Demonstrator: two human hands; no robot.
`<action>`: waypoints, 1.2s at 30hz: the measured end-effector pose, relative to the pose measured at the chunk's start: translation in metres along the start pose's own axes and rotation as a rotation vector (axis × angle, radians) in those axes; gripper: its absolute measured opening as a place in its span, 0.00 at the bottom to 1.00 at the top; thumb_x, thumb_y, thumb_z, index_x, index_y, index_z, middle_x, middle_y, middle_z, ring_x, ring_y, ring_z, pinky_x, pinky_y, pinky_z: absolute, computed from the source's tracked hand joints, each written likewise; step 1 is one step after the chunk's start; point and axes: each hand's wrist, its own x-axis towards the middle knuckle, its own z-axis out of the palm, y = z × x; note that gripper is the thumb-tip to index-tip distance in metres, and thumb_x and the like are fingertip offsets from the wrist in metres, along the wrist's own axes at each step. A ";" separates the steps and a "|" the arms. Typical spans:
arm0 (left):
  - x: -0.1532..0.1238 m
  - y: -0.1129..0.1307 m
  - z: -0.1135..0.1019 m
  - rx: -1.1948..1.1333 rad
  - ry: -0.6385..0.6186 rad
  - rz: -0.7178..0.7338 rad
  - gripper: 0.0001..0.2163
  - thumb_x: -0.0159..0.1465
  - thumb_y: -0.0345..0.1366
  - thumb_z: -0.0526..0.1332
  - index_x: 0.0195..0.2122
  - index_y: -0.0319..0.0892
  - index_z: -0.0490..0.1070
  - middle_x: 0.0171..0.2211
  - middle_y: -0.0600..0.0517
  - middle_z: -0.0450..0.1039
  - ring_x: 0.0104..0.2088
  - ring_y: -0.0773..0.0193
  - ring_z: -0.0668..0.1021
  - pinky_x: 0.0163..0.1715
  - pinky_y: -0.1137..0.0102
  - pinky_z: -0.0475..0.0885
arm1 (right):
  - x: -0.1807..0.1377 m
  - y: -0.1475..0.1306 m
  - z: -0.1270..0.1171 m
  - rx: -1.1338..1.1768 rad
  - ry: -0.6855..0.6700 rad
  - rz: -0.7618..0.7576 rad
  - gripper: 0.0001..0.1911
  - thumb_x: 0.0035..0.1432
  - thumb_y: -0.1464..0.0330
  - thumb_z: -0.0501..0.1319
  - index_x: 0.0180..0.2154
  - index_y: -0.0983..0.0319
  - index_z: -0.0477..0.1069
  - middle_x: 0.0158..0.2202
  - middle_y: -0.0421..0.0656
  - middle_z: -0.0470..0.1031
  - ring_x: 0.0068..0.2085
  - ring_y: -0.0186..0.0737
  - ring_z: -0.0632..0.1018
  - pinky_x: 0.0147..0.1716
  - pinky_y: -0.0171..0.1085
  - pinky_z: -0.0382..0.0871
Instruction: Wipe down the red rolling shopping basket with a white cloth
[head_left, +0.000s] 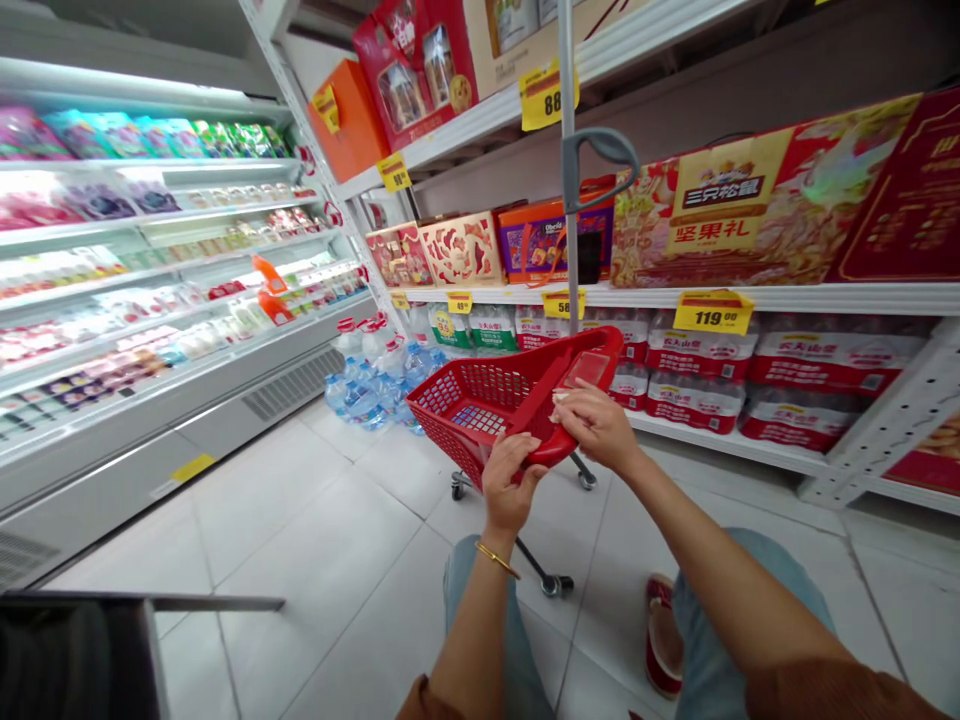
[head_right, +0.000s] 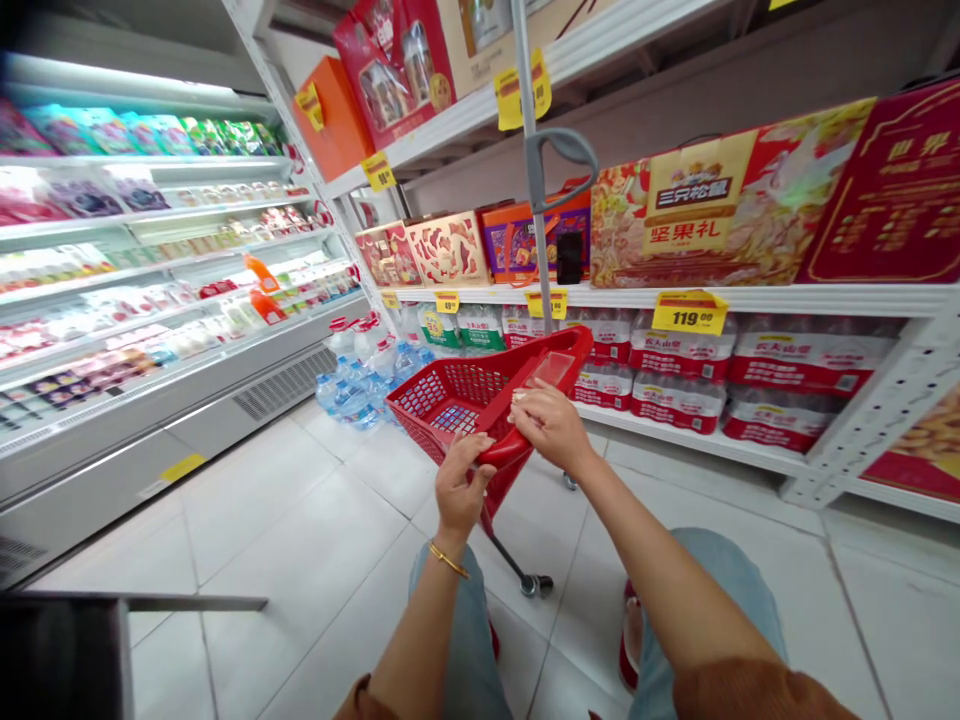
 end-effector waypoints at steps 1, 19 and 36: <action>0.000 0.000 -0.003 -0.001 0.012 -0.021 0.16 0.65 0.50 0.59 0.41 0.42 0.77 0.39 0.46 0.81 0.43 0.57 0.82 0.57 0.53 0.70 | 0.000 -0.004 0.003 -0.012 0.006 0.001 0.13 0.65 0.65 0.56 0.30 0.57 0.76 0.32 0.42 0.82 0.38 0.39 0.82 0.56 0.49 0.71; 0.015 0.028 -0.021 0.460 -0.022 0.159 0.14 0.66 0.29 0.58 0.53 0.39 0.72 0.50 0.42 0.78 0.53 0.57 0.78 0.60 0.52 0.69 | 0.005 -0.044 0.034 -0.095 -0.011 -0.019 0.16 0.69 0.63 0.51 0.46 0.60 0.75 0.42 0.47 0.82 0.44 0.43 0.81 0.57 0.50 0.70; 0.007 0.020 0.003 0.688 -0.014 0.247 0.15 0.67 0.30 0.58 0.55 0.40 0.71 0.48 0.45 0.80 0.49 0.56 0.80 0.52 0.61 0.69 | 0.024 -0.019 0.021 -0.173 -0.163 -0.205 0.16 0.67 0.64 0.52 0.43 0.59 0.78 0.46 0.49 0.81 0.54 0.49 0.77 0.55 0.50 0.72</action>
